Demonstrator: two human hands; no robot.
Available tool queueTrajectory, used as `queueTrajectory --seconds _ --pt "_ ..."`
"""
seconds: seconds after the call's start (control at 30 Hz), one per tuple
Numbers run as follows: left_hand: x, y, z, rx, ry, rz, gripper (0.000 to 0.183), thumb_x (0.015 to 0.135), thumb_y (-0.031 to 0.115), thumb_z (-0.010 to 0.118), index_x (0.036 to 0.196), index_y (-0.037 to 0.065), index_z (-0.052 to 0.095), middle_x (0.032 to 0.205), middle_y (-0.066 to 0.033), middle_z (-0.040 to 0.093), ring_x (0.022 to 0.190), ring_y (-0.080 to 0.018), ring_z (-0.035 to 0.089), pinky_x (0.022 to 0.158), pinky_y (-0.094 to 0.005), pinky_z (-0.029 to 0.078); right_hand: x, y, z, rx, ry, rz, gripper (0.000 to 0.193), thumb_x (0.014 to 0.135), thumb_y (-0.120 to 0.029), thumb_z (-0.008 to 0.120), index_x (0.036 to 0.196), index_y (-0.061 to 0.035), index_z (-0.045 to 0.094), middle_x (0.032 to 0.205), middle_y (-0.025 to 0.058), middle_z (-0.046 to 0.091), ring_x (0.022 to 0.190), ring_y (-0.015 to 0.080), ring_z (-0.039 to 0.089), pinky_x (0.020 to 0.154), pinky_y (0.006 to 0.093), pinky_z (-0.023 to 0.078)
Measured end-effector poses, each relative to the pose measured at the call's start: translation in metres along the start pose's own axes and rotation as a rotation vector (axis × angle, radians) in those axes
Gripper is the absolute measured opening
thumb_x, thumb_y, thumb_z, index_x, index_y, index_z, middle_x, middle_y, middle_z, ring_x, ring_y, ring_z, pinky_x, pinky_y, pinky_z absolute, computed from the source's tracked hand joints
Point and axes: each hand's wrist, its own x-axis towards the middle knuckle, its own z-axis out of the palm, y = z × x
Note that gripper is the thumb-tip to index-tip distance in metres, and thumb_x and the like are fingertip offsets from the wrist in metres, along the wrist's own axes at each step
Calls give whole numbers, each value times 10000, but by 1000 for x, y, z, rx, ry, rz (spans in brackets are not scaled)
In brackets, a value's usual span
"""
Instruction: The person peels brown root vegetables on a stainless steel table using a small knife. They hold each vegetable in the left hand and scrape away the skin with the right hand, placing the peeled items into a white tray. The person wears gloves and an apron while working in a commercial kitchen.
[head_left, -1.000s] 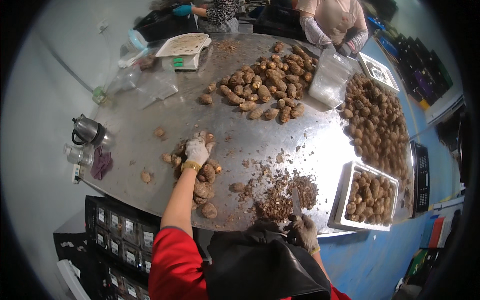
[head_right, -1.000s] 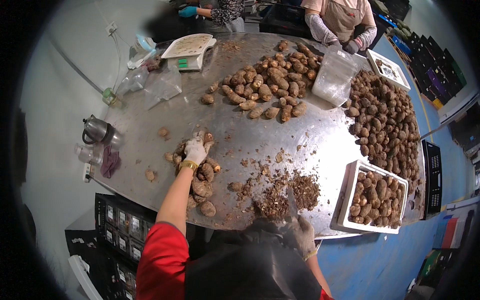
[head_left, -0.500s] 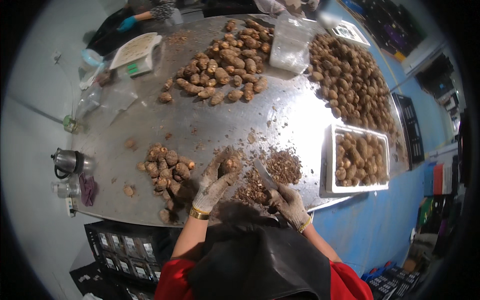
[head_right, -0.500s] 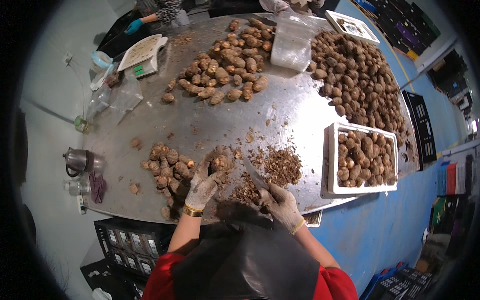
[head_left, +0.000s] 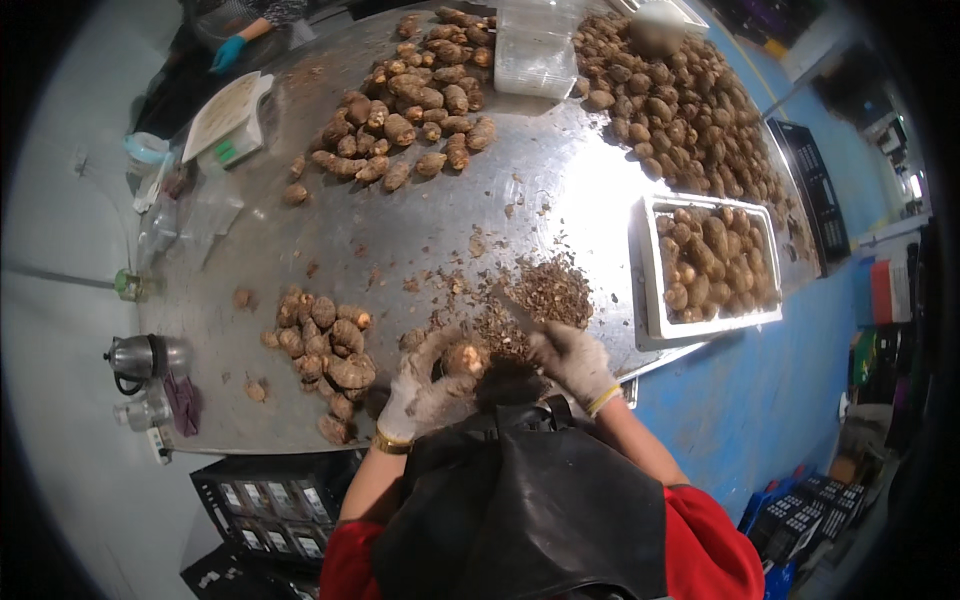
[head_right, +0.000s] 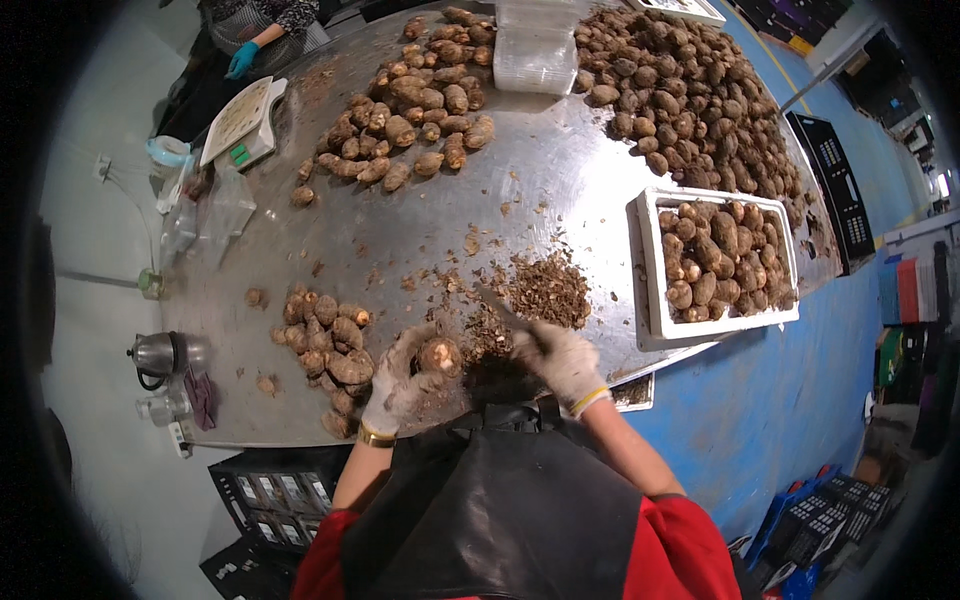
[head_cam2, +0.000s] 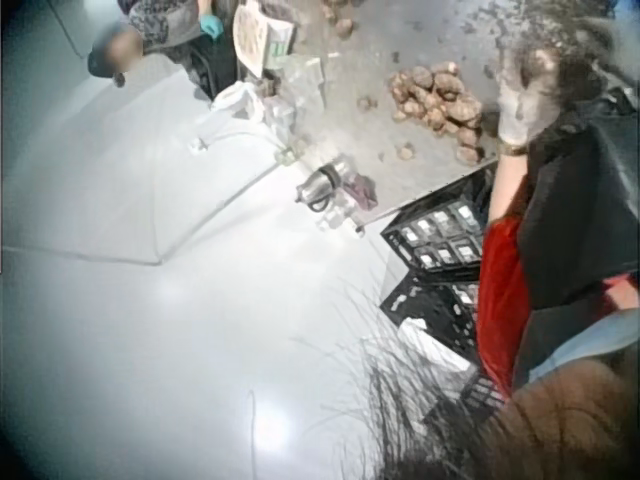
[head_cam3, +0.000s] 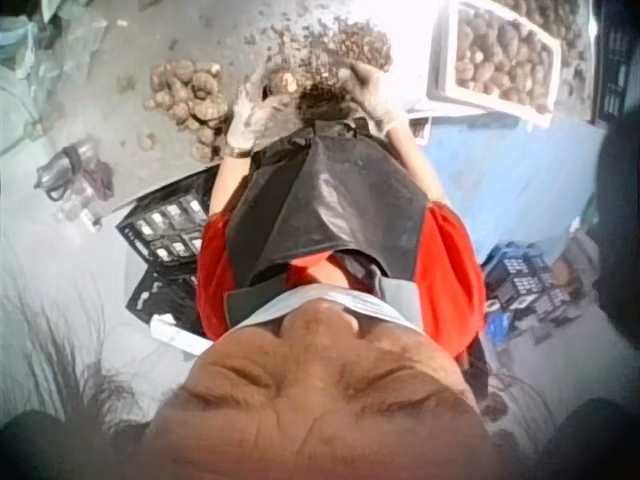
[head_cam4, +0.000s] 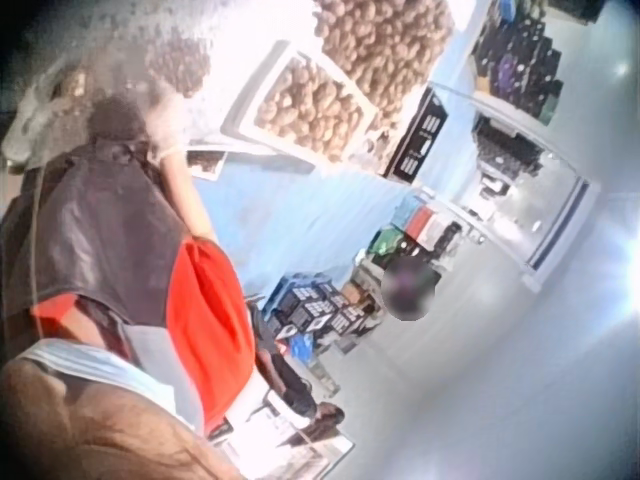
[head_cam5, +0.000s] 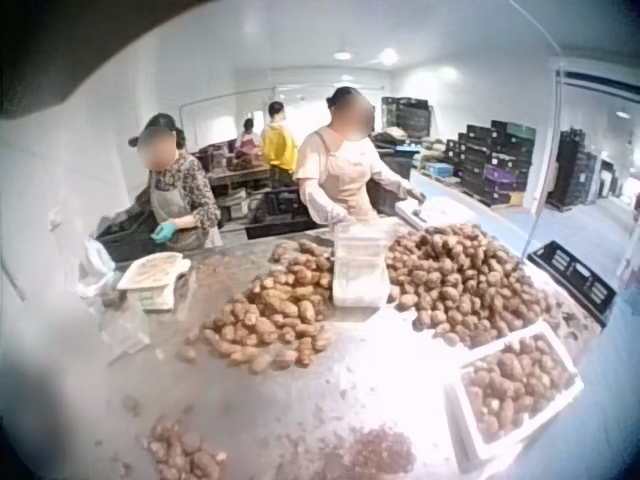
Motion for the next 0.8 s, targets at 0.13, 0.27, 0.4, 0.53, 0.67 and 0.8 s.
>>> queueTrajectory --seconds 0.13,0.27,0.4,0.53,0.67,0.8 --pt "3 -13 9 136 67 129 695 700 203 834 1294 23 521 1218 -127 593 1174 -263 551 1005 -385 437 -9 0 -11 15 42 -110 249 933 -357 562 1013 -145 665 770 116 663 733 322 664 640 405 519" --pt "-1 -19 14 676 197 427 680 749 164 809 1317 16 467 1265 -140 549 1181 -268 533 992 -354 442 -25 -40 -19 67 -40 -379 269 916 -339 619 1026 -98 661 781 141 643 729 323 655 632 404 504" --pt "-3 -11 17 513 178 268 653 705 239 851 1217 -12 531 1150 -146 591 1062 -287 592 932 -356 479 -19 -32 -10 -204 -108 -224 306 926 -415 562 972 -124 643 783 139 646 728 348 652 623 445 499" --pt "-2 28 15 252 69 197 622 696 170 856 1195 -16 535 1144 -140 589 1073 -257 583 940 -350 474 -3 3 -17 -203 -10 -115 309 930 -440 531 981 -159 648 785 114 672 755 332 665 652 446 519" --pt "-4 10 19 232 131 248 607 717 122 836 1213 -15 514 1104 -120 614 1035 -244 604 928 -345 485 -26 -32 -23 -24 -118 -305 284 912 -407 573 976 -140 644 781 126 661 759 336 659 649 451 511" --pt "-8 5 20 158 100 196 632 728 115 826 1247 -5 485 1083 -123 623 1008 -245 610 913 -348 491 -25 -25 -13 68 -130 -273 270 917 -413 569 926 -151 634 749 129 646 763 333 662 651 443 512"
